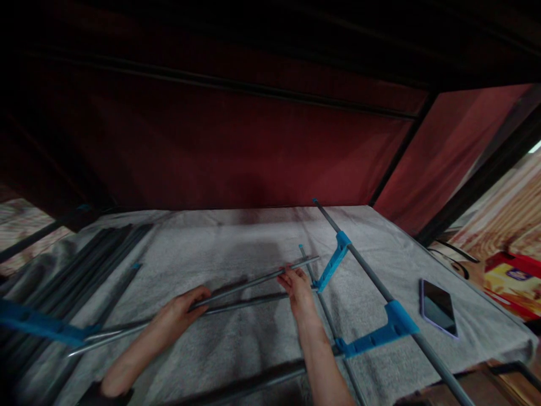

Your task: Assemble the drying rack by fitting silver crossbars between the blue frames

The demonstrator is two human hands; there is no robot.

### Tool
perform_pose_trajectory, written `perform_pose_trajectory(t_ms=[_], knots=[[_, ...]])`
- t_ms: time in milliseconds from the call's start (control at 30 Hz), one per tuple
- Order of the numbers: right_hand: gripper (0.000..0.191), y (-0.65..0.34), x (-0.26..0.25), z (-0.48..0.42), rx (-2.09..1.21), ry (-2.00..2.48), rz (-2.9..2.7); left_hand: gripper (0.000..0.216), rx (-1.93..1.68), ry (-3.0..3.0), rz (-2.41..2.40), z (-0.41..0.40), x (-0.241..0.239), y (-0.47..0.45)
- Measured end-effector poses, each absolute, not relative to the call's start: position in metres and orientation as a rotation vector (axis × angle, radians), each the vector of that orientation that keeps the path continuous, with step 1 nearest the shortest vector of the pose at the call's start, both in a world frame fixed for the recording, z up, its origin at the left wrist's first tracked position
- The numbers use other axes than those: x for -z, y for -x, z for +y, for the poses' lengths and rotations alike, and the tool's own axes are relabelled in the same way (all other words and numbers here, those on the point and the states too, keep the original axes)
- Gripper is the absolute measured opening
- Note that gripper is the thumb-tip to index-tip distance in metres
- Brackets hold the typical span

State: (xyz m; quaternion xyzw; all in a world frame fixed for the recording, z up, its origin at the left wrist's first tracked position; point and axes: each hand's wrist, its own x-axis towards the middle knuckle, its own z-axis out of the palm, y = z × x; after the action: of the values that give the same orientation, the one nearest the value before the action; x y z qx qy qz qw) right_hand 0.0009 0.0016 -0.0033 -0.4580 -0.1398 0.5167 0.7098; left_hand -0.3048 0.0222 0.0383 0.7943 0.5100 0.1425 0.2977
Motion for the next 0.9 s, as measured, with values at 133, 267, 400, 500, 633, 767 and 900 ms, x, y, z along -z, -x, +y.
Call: perform_pose_trajectory(t_ms=[133, 267, 400, 500, 633, 767, 900], knots=[[0.017, -0.002, 0.003, 0.002, -1.141, 0.995, -0.286, 0.028, -0.370, -2.148, 1.387, 0.026, -0.033, 0.312], [0.013, -0.010, 0.000, 0.001, -1.119, 0.987, -0.248, 0.028, -0.327, -2.260, 1.505, 0.033, -0.027, 0.331], [0.012, -0.017, 0.001, 0.001, -1.112, 0.983, -0.236, 0.026, -0.188, -2.339, 1.631, 0.035, -0.028, 0.342], [0.012, -0.019, 0.000, 0.000, -1.118, 0.986, -0.234, 0.027, -0.137, -2.360, 1.662, 0.032, -0.031, 0.341], [0.012, -0.018, -0.002, 0.000, -1.110, 0.994, -0.220, 0.026, -0.102, -2.387, 1.655, 0.028, -0.039, 0.333], [0.015, -0.017, -0.001, 0.000, -1.115, 1.012, -0.209, 0.024, -0.100, -2.425, 1.639, 0.021, -0.049, 0.319], [0.017, -0.015, 0.002, 0.001, -1.151, 1.021, -0.233, 0.025, -0.165, -2.468, 1.619, 0.018, -0.051, 0.310]])
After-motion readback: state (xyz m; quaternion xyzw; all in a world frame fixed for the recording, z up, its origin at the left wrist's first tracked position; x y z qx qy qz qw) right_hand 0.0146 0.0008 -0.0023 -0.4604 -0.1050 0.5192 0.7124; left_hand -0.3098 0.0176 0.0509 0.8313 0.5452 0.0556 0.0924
